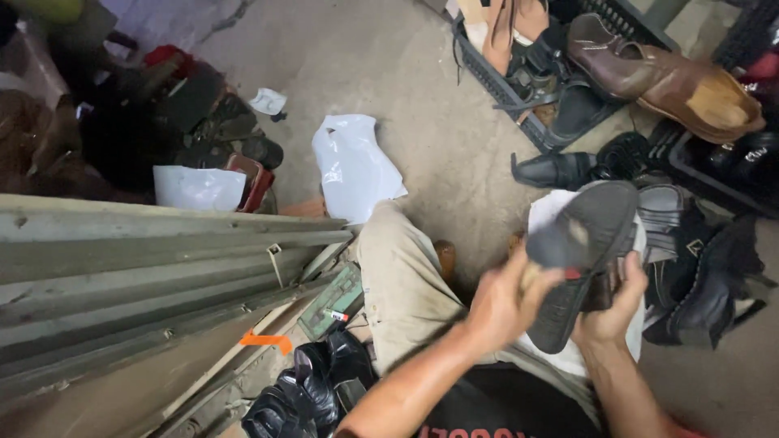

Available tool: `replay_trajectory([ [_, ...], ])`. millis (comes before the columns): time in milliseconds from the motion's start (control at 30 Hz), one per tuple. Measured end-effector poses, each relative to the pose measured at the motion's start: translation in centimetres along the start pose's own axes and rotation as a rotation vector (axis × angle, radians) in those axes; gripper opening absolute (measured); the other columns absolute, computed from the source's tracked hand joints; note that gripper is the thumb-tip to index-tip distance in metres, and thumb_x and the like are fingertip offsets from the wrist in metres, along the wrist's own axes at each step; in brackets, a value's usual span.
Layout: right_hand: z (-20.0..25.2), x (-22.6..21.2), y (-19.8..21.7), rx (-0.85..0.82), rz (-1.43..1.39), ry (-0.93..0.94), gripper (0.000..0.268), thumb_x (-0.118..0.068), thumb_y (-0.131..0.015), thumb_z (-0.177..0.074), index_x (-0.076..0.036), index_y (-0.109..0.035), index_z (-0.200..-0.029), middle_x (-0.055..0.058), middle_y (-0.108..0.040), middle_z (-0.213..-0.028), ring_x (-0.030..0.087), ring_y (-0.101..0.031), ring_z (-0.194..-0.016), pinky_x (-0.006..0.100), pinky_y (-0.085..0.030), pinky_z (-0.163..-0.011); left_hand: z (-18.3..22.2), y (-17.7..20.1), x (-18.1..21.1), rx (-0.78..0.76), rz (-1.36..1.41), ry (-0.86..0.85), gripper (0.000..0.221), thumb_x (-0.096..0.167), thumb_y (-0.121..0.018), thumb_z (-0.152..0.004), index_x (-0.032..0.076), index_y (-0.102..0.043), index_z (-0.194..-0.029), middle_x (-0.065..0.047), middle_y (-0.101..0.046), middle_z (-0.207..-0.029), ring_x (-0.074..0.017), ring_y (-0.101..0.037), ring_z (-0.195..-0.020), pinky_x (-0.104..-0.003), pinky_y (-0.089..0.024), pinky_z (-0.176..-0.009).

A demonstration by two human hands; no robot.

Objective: The person is repairing shoes and sandals by hammering the soles and wiping them down in a workshop environment.

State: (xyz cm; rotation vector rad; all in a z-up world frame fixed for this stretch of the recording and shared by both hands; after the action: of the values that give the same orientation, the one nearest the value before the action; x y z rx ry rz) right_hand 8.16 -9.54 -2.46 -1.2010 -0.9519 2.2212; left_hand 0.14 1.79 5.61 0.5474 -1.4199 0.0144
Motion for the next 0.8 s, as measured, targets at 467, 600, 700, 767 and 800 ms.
replay_trajectory([
  [467, -0.2, -1.6, 7.1, 0.136, 0.103, -0.084, 0.054, -0.054, -0.052, -0.102, -0.016, -0.064, -0.138, 0.004, -0.068, -0.133, 0.022, -0.067, -0.117, 0.041, -0.054, -0.102, 0.6, 0.3, 0.2, -0.281, 0.277, 0.158, 0.073, 0.025, -0.061, -0.1, 0.016, -0.026, -0.163, -0.006, -0.069, -0.114, -0.0083, -0.058, -0.09, -0.024, -0.049, -0.082],
  [600, 0.5, -2.4, 4.1, 0.023, 0.159, -0.239, 0.067, -0.054, -0.037, -0.104, -0.008, -0.049, -0.152, 0.017, -0.059, -0.137, 0.034, -0.056, -0.124, 0.047, -0.042, -0.11, 0.5, -0.1, 1.6, -0.183, 0.41, 0.163, 0.077, 0.022, -0.081, -0.08, 0.015, -0.041, -0.146, -0.008, -0.063, -0.133, -0.0087, -0.061, -0.109, -0.023, -0.049, -0.102],
  [700, -0.7, -2.3, 5.1, -0.014, 0.305, -0.139, 0.061, -0.068, -0.043, -0.106, -0.015, -0.071, -0.12, 0.013, -0.075, -0.109, 0.029, -0.073, -0.102, 0.051, -0.057, -0.095, 0.7, 0.3, 1.9, 0.004, 0.134, -0.07, 0.083, 0.039, -0.083, -0.08, 0.008, -0.044, -0.146, -0.024, -0.068, -0.121, -0.0462, -0.065, -0.115, -0.057, -0.057, -0.092],
  [767, -0.8, -1.9, 3.6, -0.069, 0.29, -0.151, 0.062, -0.068, -0.043, -0.105, -0.015, -0.072, -0.117, 0.015, -0.076, -0.107, 0.03, -0.075, -0.095, 0.049, -0.06, -0.087, 2.6, -0.3, 1.5, -0.006, 0.105, -0.024, 0.077, 0.037, -0.082, -0.083, 0.008, -0.045, -0.144, -0.025, -0.07, -0.116, -0.048, -0.067, -0.109, -0.058, -0.059, -0.087],
  [800, -1.0, -1.6, 2.8, -0.126, 0.274, -0.166, 0.064, -0.069, -0.042, -0.105, -0.015, -0.073, -0.115, 0.017, -0.078, -0.104, 0.03, -0.077, -0.089, 0.048, -0.063, -0.079, 3.4, -0.7, 1.1, -0.013, 0.073, 0.022, 0.072, 0.035, -0.081, -0.085, 0.008, -0.046, -0.142, -0.026, -0.072, -0.11, -0.0498, -0.069, -0.103, -0.058, -0.061, -0.081],
])
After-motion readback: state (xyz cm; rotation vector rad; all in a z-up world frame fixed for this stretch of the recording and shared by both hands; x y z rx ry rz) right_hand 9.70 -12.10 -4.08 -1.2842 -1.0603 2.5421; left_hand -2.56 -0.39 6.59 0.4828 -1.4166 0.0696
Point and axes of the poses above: each hand's wrist, its own z-axis away from the middle knuckle, its own y-axis out of the back of the hand, x = y × z, the point moved 4 cm from there along -z, towards the middle knuckle
